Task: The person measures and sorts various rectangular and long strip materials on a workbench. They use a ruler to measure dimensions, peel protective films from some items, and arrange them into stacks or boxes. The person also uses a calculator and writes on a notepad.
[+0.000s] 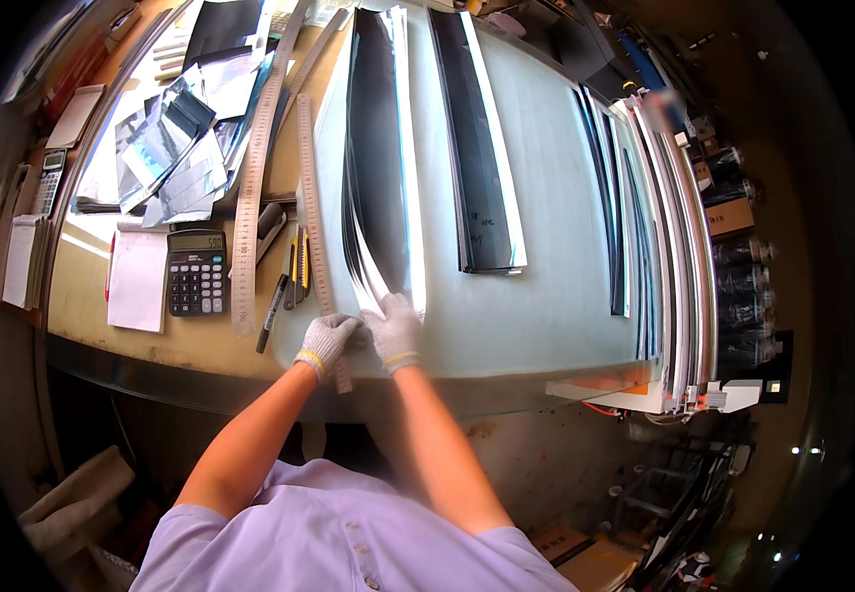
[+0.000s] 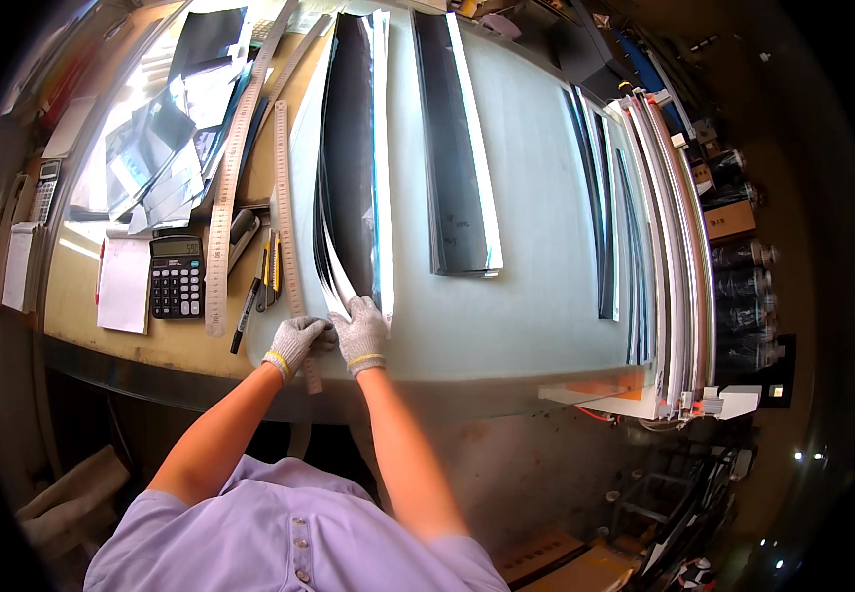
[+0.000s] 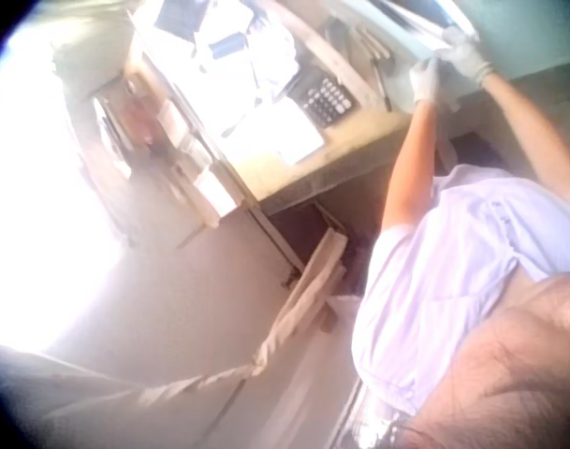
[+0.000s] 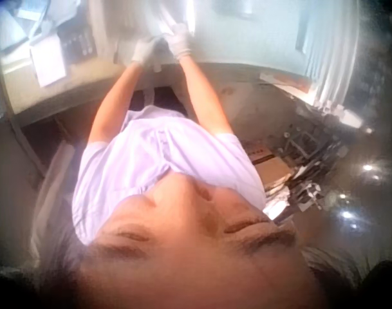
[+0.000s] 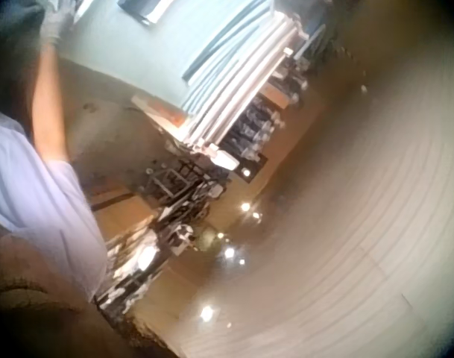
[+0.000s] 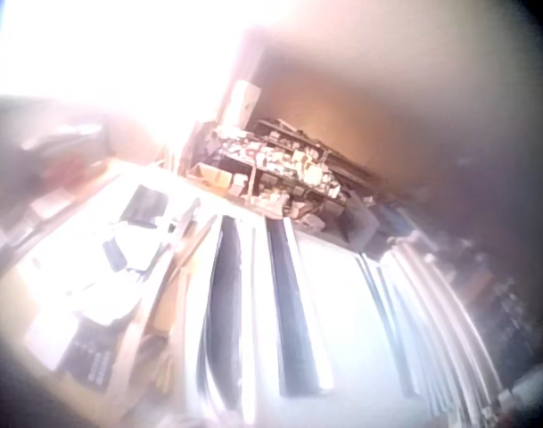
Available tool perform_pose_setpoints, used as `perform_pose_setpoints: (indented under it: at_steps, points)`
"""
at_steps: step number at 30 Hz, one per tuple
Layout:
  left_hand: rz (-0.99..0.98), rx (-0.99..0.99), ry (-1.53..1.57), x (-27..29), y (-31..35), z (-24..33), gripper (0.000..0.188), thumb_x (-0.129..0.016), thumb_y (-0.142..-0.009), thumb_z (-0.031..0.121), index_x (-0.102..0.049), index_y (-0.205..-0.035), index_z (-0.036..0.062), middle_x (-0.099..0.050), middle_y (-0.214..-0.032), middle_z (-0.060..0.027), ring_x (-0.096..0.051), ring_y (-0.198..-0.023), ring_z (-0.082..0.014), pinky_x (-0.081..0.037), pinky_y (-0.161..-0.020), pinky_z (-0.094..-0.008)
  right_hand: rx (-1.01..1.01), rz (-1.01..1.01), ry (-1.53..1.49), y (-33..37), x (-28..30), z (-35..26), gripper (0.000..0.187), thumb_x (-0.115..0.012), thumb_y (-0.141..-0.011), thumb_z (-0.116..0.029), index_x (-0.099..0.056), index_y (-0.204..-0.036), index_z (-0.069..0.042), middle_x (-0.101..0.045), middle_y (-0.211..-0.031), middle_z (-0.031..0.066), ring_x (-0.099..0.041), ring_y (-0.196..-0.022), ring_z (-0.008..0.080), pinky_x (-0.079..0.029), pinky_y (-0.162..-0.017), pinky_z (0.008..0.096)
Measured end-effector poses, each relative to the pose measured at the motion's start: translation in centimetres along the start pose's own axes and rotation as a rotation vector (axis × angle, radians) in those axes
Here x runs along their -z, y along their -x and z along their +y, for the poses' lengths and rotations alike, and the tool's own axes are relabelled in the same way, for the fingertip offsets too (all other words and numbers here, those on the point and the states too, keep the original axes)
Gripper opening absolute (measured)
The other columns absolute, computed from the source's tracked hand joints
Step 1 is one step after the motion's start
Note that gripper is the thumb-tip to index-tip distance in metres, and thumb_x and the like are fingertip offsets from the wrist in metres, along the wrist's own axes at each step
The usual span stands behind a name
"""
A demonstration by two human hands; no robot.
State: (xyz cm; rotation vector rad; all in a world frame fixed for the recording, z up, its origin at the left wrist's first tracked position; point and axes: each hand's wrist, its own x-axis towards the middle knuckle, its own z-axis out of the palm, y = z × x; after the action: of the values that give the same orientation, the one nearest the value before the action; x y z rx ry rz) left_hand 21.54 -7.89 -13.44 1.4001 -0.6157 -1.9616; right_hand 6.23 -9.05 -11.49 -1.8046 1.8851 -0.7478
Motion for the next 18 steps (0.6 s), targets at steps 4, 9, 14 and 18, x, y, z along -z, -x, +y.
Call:
perform_pose_setpoints:
  at_steps: [4, 9, 14, 18]
  points:
    - [-0.002, -0.166, -0.262, 0.8, 0.1, -1.3, 0.026, -0.063, -0.098, 0.021, -0.070, -0.105, -0.0030, -0.073, -0.089, -0.0090, -0.067, -0.072, -0.0126, -0.055, -0.069, -0.0280, 0.036, -0.061, 0.138, -0.6, 0.0, -2.2, 0.033, -0.072, -0.085, -0.031, -0.063, -0.103, -0.005, -0.061, -0.104, 0.0167, -0.063, -0.095, 0.0372, -0.050, -0.081, 0.0465]
    - [-0.232, -0.062, -0.376, 1.7, 7.2, 2.4, 0.031, -0.064, -0.095, 0.026, -0.066, -0.104, -0.0033, -0.070, -0.088, -0.0073, -0.065, -0.074, -0.0139, -0.052, -0.068, -0.0289, 0.188, 0.173, -0.265, 2.4, 1.8, -4.8, 0.031, -0.076, -0.080, -0.008, -0.056, -0.103, -0.005, -0.061, -0.107, 0.0158, -0.063, -0.098, 0.0366, -0.051, -0.087, 0.0463]
    - [-0.007, -0.255, -0.870, 9.2, 14.9, 2.1, 0.032, -0.068, -0.089, 0.029, -0.058, -0.094, -0.0017, -0.062, -0.075, -0.0106, -0.059, -0.069, -0.0192, -0.050, -0.066, -0.0350, -0.222, 0.148, 0.066, 8.9, 1.2, 2.2, 0.017, -0.070, -0.084, -0.013, -0.057, -0.089, -0.005, -0.066, -0.087, 0.0178, -0.065, -0.083, 0.0390, -0.053, -0.074, 0.0490]
    - [0.506, -0.599, -0.942, 15.7, 18.1, 1.3, 0.026, -0.069, -0.088, 0.019, -0.063, -0.080, -0.0054, -0.065, -0.072, -0.0233, -0.069, -0.067, -0.0343, -0.050, -0.063, -0.0430, -0.198, 0.137, 0.186, 11.6, 1.1, 2.8, 0.014, -0.067, -0.085, -0.018, -0.060, -0.081, -0.007, -0.067, -0.079, 0.0189, -0.066, -0.077, 0.0411, -0.053, -0.069, 0.0514]
